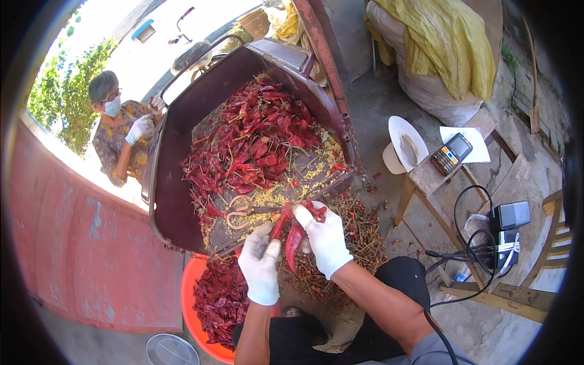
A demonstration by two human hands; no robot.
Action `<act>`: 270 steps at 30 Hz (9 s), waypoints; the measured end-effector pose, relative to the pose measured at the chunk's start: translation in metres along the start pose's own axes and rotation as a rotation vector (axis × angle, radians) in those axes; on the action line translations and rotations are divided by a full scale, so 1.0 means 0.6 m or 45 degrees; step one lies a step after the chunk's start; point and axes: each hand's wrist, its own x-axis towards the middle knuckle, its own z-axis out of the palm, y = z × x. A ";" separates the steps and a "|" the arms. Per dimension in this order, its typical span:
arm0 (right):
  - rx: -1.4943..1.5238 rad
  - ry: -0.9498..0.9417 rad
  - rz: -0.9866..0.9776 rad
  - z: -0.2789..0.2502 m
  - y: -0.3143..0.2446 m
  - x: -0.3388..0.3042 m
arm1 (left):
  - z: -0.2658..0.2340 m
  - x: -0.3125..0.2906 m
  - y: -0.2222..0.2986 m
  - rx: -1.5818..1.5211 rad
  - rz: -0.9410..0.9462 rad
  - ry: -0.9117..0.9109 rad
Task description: The person removes the stems and caps from dried red chili peppers using a small knife and drops the processed peppers into a container.
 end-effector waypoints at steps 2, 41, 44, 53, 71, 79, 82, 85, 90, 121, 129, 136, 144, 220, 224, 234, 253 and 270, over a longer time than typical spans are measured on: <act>-0.009 0.024 -0.023 0.007 0.001 -0.009 | -0.006 -0.014 -0.013 0.116 0.172 -0.110; -1.342 -0.435 -0.718 -0.001 0.037 -0.042 | -0.031 -0.018 0.011 0.077 0.043 0.103; -1.005 -0.465 -0.519 0.003 0.043 -0.048 | -0.025 -0.012 0.021 -0.331 -0.223 0.072; -0.416 -0.545 -0.167 0.009 0.039 -0.047 | -0.086 0.046 -0.004 -1.332 -0.521 0.034; -0.326 -0.173 -0.065 0.014 0.021 -0.021 | -0.098 -0.051 0.027 -0.190 -0.055 -0.032; -0.245 -0.242 -0.387 0.051 0.064 -0.018 | -0.116 -0.172 0.026 -0.090 -0.183 -0.321; -0.883 -0.878 -0.346 0.078 0.130 -0.055 | -0.121 -0.186 0.025 -0.133 -0.211 -0.284; -0.625 -0.923 -0.132 0.064 0.146 -0.032 | -0.144 -0.187 0.031 -0.101 -0.156 -0.154; -0.683 -0.909 0.191 0.060 0.071 -0.067 | -0.176 -0.161 0.038 0.131 -0.063 0.197; -1.279 -0.392 -1.010 0.011 0.073 -0.052 | -0.076 -0.045 -0.010 0.393 0.072 0.088; -1.404 -0.399 -1.180 0.017 0.063 -0.061 | -0.082 -0.054 0.004 0.175 -0.163 0.019; -1.148 -0.501 -0.761 0.011 0.056 -0.051 | -0.092 -0.056 -0.006 0.118 -0.050 -0.059; -0.258 -0.577 0.265 0.008 0.056 -0.044 | -0.090 -0.059 -0.015 -0.249 -0.094 -0.065; -0.795 -0.450 -0.244 0.012 0.036 -0.051 | -0.084 -0.072 0.001 0.111 -0.023 -0.263; -1.180 -0.407 -0.745 0.005 0.033 -0.058 | -0.089 -0.069 0.003 0.036 -0.056 -0.377; -0.407 -0.640 0.145 0.001 0.031 -0.045 | -0.089 -0.080 -0.018 0.262 0.073 -0.176; -1.893 -0.875 -0.553 0.002 0.038 -0.048 | -0.261 0.006 -0.012 0.953 0.016 0.150; -1.755 -0.796 -0.494 -0.002 0.027 0.002 | -0.037 0.306 -0.115 1.299 0.896 0.101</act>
